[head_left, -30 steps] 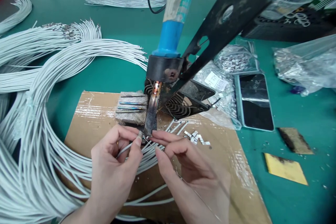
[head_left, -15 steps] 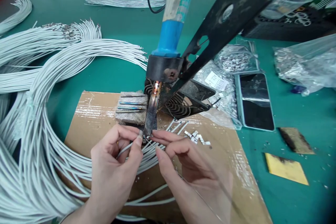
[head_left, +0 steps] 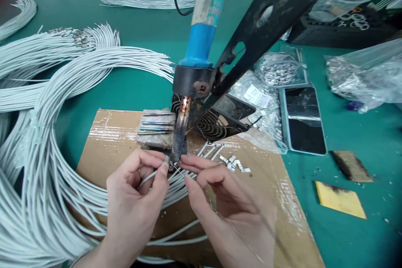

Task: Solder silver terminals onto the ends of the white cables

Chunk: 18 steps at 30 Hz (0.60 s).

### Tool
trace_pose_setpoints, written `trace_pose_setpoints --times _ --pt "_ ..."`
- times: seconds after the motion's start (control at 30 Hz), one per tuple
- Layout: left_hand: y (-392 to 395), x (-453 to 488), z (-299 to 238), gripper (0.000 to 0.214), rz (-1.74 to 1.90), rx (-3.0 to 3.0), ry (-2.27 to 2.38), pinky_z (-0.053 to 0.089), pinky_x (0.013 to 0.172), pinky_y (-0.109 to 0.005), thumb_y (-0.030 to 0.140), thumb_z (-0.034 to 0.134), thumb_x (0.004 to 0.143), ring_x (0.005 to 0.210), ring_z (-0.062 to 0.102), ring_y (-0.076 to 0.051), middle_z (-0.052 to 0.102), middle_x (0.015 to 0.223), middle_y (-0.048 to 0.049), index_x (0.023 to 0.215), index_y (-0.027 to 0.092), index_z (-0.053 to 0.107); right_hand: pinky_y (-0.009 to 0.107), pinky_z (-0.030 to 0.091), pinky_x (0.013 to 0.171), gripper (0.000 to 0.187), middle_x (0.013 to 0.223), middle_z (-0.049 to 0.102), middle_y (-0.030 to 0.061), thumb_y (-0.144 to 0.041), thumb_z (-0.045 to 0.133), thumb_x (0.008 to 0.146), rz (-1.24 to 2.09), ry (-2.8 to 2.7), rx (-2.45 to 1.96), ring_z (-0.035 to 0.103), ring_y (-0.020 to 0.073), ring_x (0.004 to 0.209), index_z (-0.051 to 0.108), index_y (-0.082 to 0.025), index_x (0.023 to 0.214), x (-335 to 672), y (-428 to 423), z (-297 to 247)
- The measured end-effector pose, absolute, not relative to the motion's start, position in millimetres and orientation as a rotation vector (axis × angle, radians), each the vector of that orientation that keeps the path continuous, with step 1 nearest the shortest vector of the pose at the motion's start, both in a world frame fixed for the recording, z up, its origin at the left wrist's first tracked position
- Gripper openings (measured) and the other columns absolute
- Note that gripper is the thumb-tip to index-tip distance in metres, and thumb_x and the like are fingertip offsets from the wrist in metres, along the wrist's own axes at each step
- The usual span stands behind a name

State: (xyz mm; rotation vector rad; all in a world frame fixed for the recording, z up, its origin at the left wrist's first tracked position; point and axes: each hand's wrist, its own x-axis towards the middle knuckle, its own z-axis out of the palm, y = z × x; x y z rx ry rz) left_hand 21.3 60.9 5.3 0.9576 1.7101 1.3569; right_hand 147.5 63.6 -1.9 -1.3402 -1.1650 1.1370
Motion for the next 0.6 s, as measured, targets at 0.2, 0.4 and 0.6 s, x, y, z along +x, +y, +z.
trace_pose_setpoints --times 0.2,0.4,0.6 --pt "57.2 21.0 0.8 0.013 1.333 0.943 1.722 0.052 0.057 -0.009 0.012 0.074 0.082 0.062 0.066 -0.006 0.076 0.08 0.0039 0.074 0.022 0.07 0.03 0.059 0.091 0.021 0.104 0.084 0.0005 -0.022 0.072 0.088 1.143 -1.159 -1.364 0.079 0.0203 0.1 0.064 -0.025 0.069 147.9 63.6 -2.6" --pt "59.5 22.8 3.6 0.013 1.338 0.956 1.709 0.053 0.053 -0.012 0.012 0.074 0.081 0.061 0.068 -0.008 0.076 0.077 0.0024 0.073 0.021 0.07 0.031 0.06 0.091 0.022 0.102 0.084 0.0016 -0.023 0.074 0.088 1.137 -1.158 -1.378 0.08 0.0212 0.099 0.065 -0.025 0.068 148.6 63.6 -1.7" --pt "59.8 23.8 6.5 0.013 1.343 0.942 1.714 0.052 0.052 -0.011 0.011 0.074 0.081 0.059 0.066 -0.008 0.075 0.075 0.0028 0.073 0.021 0.069 0.033 0.061 0.091 0.023 0.102 0.084 0.0028 -0.021 0.074 0.088 1.136 -1.152 -1.364 0.08 0.0224 0.1 0.065 -0.025 0.067 148.5 64.0 -1.3"
